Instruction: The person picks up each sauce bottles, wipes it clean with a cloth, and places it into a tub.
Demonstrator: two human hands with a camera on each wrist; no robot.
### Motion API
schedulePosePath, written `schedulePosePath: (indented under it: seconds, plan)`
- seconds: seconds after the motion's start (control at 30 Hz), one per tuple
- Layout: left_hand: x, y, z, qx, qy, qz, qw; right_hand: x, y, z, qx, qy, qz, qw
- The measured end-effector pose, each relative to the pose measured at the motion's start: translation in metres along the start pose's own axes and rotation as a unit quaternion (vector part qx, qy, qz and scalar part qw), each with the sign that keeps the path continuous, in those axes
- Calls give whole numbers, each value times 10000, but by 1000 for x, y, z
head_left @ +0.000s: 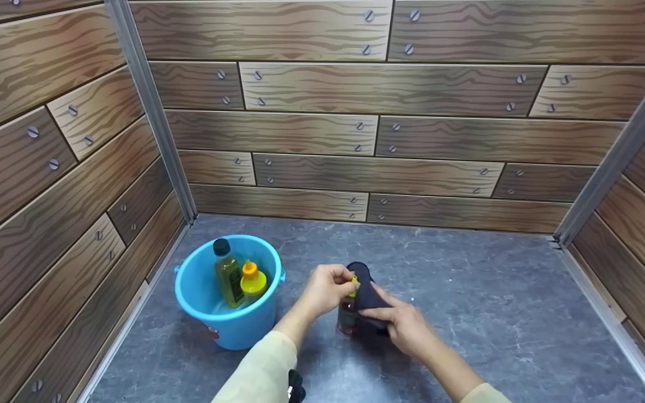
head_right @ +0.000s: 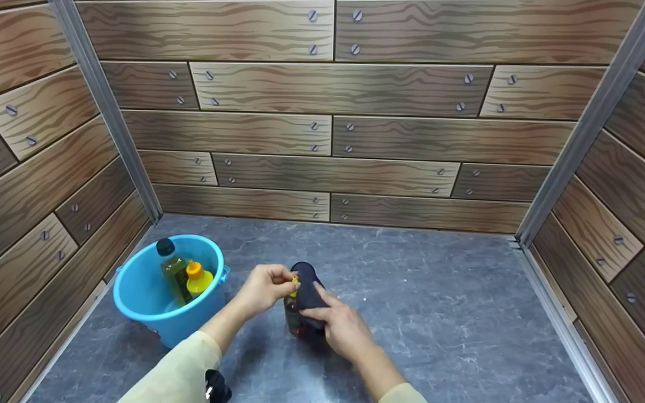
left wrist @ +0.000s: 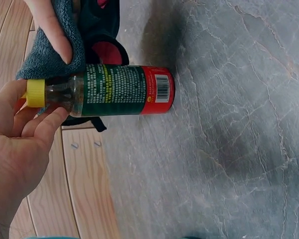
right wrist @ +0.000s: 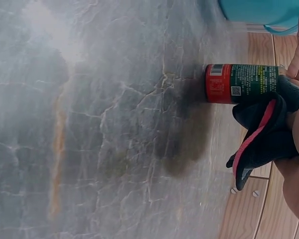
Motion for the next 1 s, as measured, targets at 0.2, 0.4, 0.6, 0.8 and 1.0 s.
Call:
schedulePosePath:
  seconds: [0.2,0.4,0.6,0.8,1.0]
  plan:
    - [1,1,0,47,-106,-26,9999,2,5,1,-72,-35,-153,9999]
    - [2,1,1,100,-140,-102,9998,0,5,5,-114,4,-206,9997]
    - [1,0,1,91,-220,-87,9997,-2,0,12,-180,-4,-67,9998]
    - [-1,1,1,4,-263,18,9997,-2,-7,19,-560,-197,-285,9978]
    - [1,1,2,13,-359,36,9993,-4,-9,26,-508,-111,-285,9982]
Point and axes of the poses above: each hand's wrist, its own y-axis towards the middle knuckle, its own z-axis out of the palm, x = y × z, the point moved 7 cm from there along y, towards the middle knuckle, and after that the axes turned 6 degrees about -y, right-handed, at the moved point
